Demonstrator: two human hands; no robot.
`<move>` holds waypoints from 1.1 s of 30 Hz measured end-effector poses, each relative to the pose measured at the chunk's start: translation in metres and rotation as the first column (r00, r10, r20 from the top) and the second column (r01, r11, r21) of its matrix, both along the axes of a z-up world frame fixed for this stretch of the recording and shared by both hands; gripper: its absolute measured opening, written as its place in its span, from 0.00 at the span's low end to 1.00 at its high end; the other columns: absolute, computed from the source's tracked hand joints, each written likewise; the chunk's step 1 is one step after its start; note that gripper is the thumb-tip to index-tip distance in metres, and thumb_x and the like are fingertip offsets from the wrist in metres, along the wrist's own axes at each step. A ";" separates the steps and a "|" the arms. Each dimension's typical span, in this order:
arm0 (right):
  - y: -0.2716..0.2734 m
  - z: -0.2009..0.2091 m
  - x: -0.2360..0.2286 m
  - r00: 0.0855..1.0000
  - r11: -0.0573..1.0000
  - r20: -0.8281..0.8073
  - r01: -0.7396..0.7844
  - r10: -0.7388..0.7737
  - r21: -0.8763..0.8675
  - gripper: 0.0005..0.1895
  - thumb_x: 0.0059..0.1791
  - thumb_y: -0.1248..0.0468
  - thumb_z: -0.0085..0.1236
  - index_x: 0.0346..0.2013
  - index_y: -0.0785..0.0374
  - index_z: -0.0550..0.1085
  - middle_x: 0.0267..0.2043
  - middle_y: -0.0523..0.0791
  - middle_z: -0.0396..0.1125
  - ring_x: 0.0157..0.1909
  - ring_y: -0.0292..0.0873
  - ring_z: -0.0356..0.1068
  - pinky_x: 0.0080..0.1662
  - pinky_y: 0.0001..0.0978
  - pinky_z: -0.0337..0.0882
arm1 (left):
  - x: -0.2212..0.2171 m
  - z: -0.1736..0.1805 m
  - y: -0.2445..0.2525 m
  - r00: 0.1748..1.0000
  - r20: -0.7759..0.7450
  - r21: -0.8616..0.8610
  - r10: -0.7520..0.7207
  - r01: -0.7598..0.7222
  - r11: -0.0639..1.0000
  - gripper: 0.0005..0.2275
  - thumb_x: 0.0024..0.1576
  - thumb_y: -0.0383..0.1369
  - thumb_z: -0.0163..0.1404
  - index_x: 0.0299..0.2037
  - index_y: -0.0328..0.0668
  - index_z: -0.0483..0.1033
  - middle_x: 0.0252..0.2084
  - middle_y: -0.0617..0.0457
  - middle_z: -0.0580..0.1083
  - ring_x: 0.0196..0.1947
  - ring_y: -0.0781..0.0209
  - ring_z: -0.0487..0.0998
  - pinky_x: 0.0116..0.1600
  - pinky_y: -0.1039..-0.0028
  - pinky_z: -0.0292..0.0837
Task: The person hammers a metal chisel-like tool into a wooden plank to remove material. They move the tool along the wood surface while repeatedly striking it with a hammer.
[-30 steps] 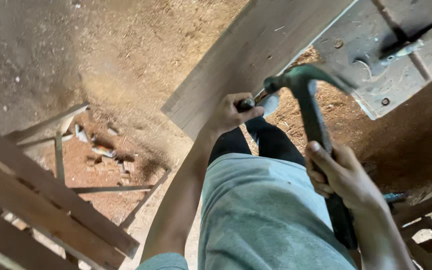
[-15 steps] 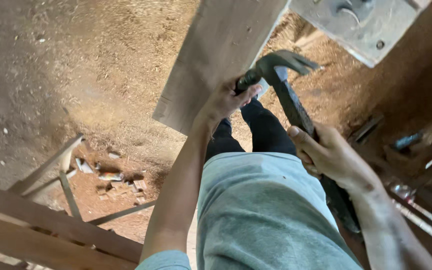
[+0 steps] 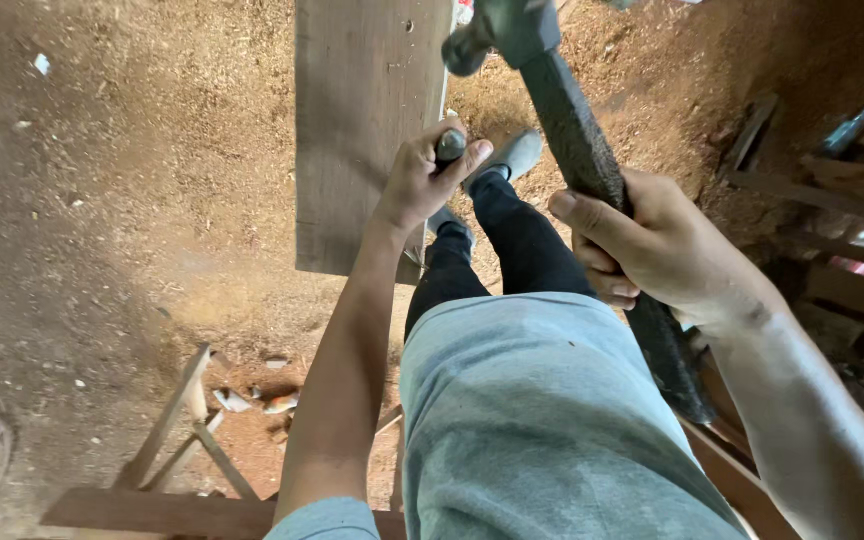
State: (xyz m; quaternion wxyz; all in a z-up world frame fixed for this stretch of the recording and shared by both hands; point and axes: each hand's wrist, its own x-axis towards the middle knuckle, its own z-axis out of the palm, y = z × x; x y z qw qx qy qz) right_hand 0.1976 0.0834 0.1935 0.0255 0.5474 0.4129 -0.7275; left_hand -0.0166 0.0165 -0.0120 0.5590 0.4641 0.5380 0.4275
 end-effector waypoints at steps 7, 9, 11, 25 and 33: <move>-0.007 -0.021 0.002 0.988 0.987 0.034 -0.147 0.150 -0.068 0.15 0.55 0.57 0.48 0.27 0.60 0.65 0.15 0.40 0.58 0.13 0.36 0.57 0.16 0.30 0.59 | 0.009 -0.004 0.014 0.988 -0.149 0.029 -0.027 0.031 0.999 0.13 0.64 0.35 0.55 0.29 0.44 0.68 0.23 0.62 0.67 0.22 0.73 0.66 0.28 0.76 0.62; -0.008 -0.023 0.005 0.995 0.992 -0.039 -0.091 0.088 -0.086 0.16 0.55 0.57 0.48 0.26 0.63 0.66 0.15 0.42 0.58 0.12 0.37 0.56 0.16 0.31 0.58 | 0.007 -0.008 0.012 0.982 -0.183 0.042 -0.054 0.062 0.997 0.13 0.65 0.35 0.54 0.29 0.44 0.67 0.22 0.61 0.67 0.22 0.72 0.65 0.27 0.75 0.61; -0.009 -0.019 0.013 0.996 0.996 0.020 -0.083 0.084 -0.031 0.13 0.54 0.57 0.47 0.29 0.59 0.65 0.15 0.40 0.57 0.13 0.36 0.56 0.16 0.30 0.58 | 0.010 -0.013 0.010 0.979 -0.179 -0.051 -0.098 0.090 0.995 0.16 0.66 0.36 0.55 0.26 0.44 0.66 0.19 0.61 0.64 0.19 0.70 0.62 0.26 0.74 0.57; -0.020 0.006 0.014 0.996 0.996 -0.090 0.000 -0.008 -0.089 0.14 0.54 0.56 0.48 0.27 0.58 0.65 0.15 0.38 0.56 0.13 0.35 0.56 0.17 0.30 0.59 | 0.013 -0.019 -0.024 0.942 -0.301 -0.141 -0.152 0.113 0.984 0.14 0.62 0.38 0.58 0.28 0.40 0.70 0.20 0.57 0.68 0.21 0.71 0.67 0.27 0.73 0.64; -0.057 -0.001 0.011 0.995 0.986 -0.043 0.081 -0.088 -0.146 0.16 0.54 0.55 0.50 0.27 0.60 0.64 0.17 0.38 0.57 0.14 0.34 0.57 0.18 0.30 0.61 | 0.006 -0.004 -0.014 0.972 -0.211 -0.041 -0.100 0.094 0.995 0.14 0.64 0.36 0.56 0.26 0.40 0.73 0.19 0.58 0.71 0.19 0.71 0.69 0.26 0.73 0.62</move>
